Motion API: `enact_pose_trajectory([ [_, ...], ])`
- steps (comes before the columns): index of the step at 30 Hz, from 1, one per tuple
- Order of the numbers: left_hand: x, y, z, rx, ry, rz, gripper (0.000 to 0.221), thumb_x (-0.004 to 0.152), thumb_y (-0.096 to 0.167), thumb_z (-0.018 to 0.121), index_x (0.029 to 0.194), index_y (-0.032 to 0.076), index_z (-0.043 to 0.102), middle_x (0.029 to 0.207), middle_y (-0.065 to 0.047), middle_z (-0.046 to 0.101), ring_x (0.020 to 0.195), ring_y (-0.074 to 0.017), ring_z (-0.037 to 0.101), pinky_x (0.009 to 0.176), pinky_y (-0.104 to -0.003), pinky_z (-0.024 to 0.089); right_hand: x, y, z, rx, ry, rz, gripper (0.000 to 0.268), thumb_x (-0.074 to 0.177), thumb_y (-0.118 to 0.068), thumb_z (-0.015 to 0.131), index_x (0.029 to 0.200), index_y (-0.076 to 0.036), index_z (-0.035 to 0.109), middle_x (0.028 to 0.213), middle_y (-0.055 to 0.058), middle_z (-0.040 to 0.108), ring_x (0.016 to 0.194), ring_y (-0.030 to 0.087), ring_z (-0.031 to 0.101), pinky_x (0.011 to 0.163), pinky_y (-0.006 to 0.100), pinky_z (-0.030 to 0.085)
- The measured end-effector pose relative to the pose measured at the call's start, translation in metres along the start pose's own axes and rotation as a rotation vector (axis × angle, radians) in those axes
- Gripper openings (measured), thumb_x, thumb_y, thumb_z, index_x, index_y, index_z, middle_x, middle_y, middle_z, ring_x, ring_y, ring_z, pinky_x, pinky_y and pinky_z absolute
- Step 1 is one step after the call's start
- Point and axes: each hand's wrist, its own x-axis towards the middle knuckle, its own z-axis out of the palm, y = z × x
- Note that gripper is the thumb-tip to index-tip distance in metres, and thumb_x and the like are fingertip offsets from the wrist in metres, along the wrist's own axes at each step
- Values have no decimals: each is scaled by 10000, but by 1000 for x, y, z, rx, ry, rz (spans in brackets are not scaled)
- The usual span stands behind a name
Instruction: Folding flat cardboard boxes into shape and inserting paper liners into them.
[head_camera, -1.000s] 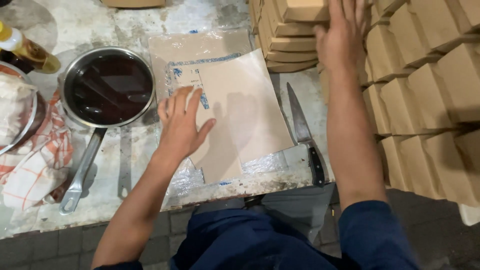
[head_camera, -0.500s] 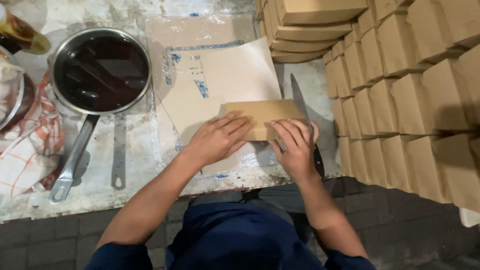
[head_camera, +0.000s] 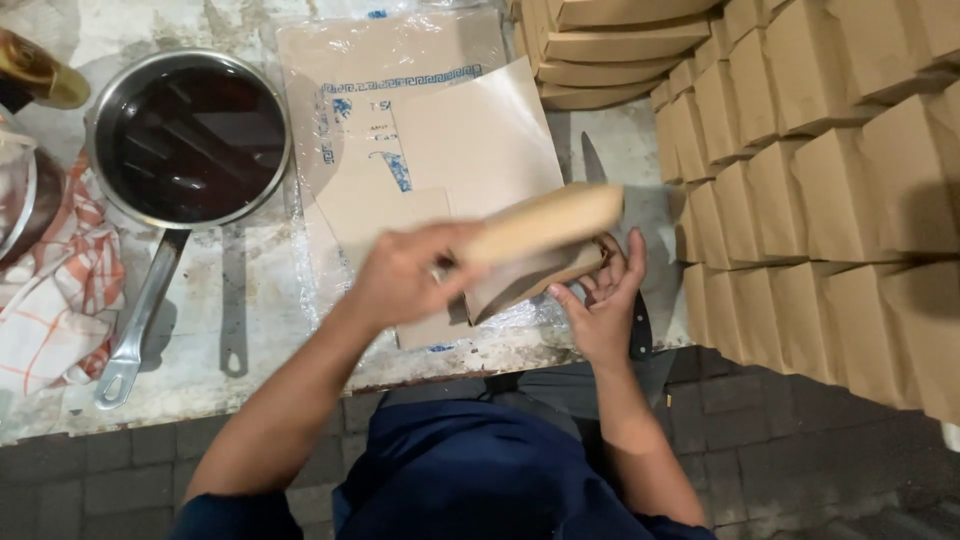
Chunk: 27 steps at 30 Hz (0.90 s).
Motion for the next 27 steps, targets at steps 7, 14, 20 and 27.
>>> enact_pose_trajectory([
  [7, 31, -66, 8, -408, 396, -693, 264, 1016, 272, 544, 1064, 95, 733, 633, -182, 624, 357, -244, 589, 252, -293, 481, -18, 4, -9, -127, -36, -132, 708, 679, 156, 789, 1267, -32, 444, 1442, 144, 362, 1294, 333, 496, 998, 437, 518],
  [14, 24, -117, 12, -200, 320, -957, 585, 992, 550, 391, 1016, 72, 727, 916, -179, 678, 641, -179, 640, 428, -317, 512, -18, 12, -15, -33, 64, -189, 585, 714, 60, 833, 1078, -77, 397, 1396, 152, 374, 1287, 297, 512, 1026, 382, 472],
  [20, 5, -98, -42, -134, 361, -801, 469, 1048, 429, 401, 1120, 54, 672, 941, -122, 717, 732, -183, 709, 465, -258, 540, -8, 9, -13, -11, 22, -128, 513, 780, 92, 771, 1085, -47, 382, 1370, 152, 382, 1239, 315, 554, 949, 337, 548],
  [27, 6, -94, -21, -219, 22, -779, 798, 1022, 484, 551, 1494, -82, 245, 1370, -329, 485, 1223, -442, 560, 894, -499, 568, -5, 14, -17, -17, -58, -175, 496, 789, 83, 768, 1099, -35, 399, 1369, 167, 385, 1266, 332, 529, 952, 354, 541],
])
